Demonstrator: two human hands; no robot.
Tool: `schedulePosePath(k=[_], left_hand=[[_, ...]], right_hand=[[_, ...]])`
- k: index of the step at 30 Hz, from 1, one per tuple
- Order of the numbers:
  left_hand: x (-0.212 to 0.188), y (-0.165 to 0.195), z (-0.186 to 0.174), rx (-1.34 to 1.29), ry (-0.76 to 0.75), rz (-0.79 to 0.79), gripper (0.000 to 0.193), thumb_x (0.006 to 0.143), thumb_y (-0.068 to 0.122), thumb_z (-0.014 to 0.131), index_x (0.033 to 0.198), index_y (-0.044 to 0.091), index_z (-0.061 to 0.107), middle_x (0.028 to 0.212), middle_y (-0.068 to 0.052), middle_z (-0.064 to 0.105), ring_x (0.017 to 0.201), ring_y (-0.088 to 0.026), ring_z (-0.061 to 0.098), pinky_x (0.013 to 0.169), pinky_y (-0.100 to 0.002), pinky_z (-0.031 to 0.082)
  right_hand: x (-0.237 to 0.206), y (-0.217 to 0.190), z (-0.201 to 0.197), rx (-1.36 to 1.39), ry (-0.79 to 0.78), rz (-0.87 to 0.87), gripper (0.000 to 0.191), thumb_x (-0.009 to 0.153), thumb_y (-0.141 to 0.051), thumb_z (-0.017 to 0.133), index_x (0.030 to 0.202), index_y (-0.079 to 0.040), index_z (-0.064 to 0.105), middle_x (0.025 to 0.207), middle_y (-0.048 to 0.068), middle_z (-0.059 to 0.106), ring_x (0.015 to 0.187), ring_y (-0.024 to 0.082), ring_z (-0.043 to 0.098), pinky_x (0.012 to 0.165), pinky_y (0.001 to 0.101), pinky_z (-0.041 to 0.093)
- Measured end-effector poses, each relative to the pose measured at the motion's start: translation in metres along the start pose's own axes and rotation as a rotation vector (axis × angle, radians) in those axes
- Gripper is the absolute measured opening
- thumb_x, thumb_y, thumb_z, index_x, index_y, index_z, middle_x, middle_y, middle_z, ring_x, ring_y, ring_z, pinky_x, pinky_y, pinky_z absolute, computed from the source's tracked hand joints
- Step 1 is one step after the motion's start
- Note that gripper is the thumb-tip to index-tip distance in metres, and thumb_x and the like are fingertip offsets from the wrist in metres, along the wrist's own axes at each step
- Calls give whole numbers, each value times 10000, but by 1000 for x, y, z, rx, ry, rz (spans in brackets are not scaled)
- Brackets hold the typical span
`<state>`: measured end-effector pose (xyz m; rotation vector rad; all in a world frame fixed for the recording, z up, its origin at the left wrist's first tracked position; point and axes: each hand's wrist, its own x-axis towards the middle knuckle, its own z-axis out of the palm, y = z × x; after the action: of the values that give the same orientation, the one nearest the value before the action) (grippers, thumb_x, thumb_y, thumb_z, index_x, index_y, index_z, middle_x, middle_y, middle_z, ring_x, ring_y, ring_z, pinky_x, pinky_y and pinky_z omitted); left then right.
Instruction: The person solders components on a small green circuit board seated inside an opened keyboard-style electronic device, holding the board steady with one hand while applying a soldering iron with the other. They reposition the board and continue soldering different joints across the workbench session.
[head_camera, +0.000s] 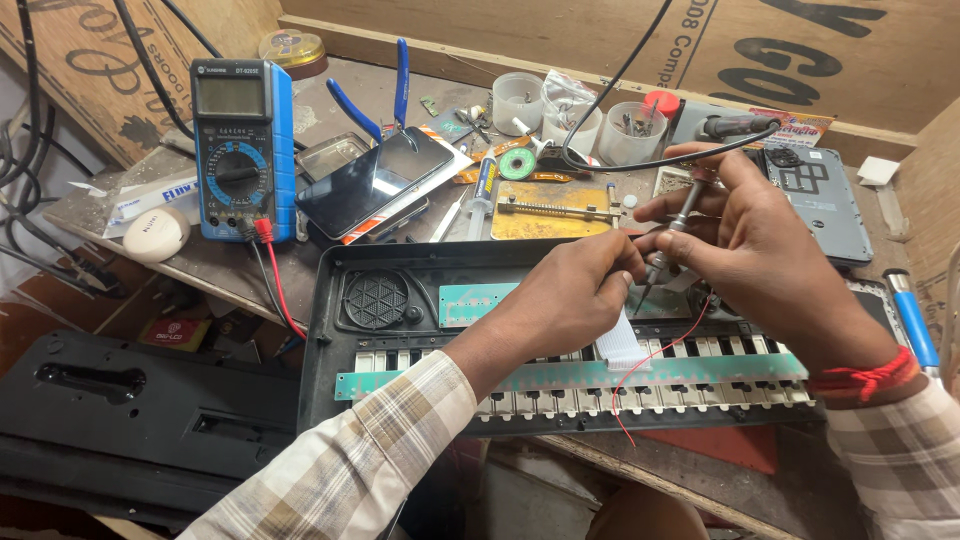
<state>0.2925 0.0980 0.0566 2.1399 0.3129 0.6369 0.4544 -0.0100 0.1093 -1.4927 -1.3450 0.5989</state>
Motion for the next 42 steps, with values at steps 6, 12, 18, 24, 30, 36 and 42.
schedulePosePath(k=[6, 12, 18, 24, 30, 36, 42], left_hand=[[1, 3, -2, -7, -35, -85, 160, 946, 106, 510, 1076, 24, 555, 920, -177, 705, 893, -317, 723, 807, -434, 529], [0, 5, -2, -10, -44, -105, 146, 951, 107, 503, 1070, 32, 536, 895, -157, 695, 834, -300, 717, 758, -431, 527], [0, 6, -3, -21, -32, -85, 138, 951, 106, 513, 1064, 31, 538, 887, -155, 690, 820, -294, 713, 748, -425, 526], [1, 5, -2, -18, -25, -76, 143, 945, 98, 509, 1065, 30, 544, 851, -163, 684, 800, -306, 705, 742, -427, 524], [0, 7, -3, -11, -36, -105, 148, 945, 102, 503, 1068, 31, 547, 837, -168, 683, 791, -306, 706, 742, -430, 525], [0, 8, -3, -22, -36, -101, 151, 946, 98, 495, 1070, 28, 546, 897, -169, 697, 834, -298, 717, 771, -423, 530], [1, 6, -2, -10, -22, -40, 148, 951, 95, 499, 1072, 25, 547, 925, -175, 706, 880, -306, 713, 790, -426, 523]], right_hand=[[1, 2, 3, 22, 81, -17, 540, 874, 38, 709, 1336, 23, 431, 1042, 161, 726, 923, 182, 749, 790, 254, 615], [-2, -2, 4, -191, 180, 3, 582, 814, 6, 809, 1300, 31, 490, 957, 152, 737, 869, 179, 734, 714, 268, 583], [-2, -6, -8, 81, 79, 27, 505, 847, -12, 725, 1315, 20, 541, 1095, 128, 755, 962, 154, 737, 811, 266, 618], [-1, 0, -4, -83, 153, 25, 484, 854, -11, 765, 1289, 33, 559, 953, 130, 737, 843, 135, 714, 695, 244, 581], [-4, -2, -2, -277, 218, 31, 520, 836, -36, 821, 1283, 39, 567, 872, 141, 719, 748, 141, 674, 602, 256, 529], [-3, -6, -4, -49, 98, -36, 499, 840, -18, 739, 1307, 18, 570, 1111, 124, 746, 992, 124, 729, 837, 251, 602], [-4, -4, -4, -36, 115, -35, 448, 861, -3, 742, 1280, 30, 587, 1067, 111, 740, 943, 126, 729, 813, 254, 614]])
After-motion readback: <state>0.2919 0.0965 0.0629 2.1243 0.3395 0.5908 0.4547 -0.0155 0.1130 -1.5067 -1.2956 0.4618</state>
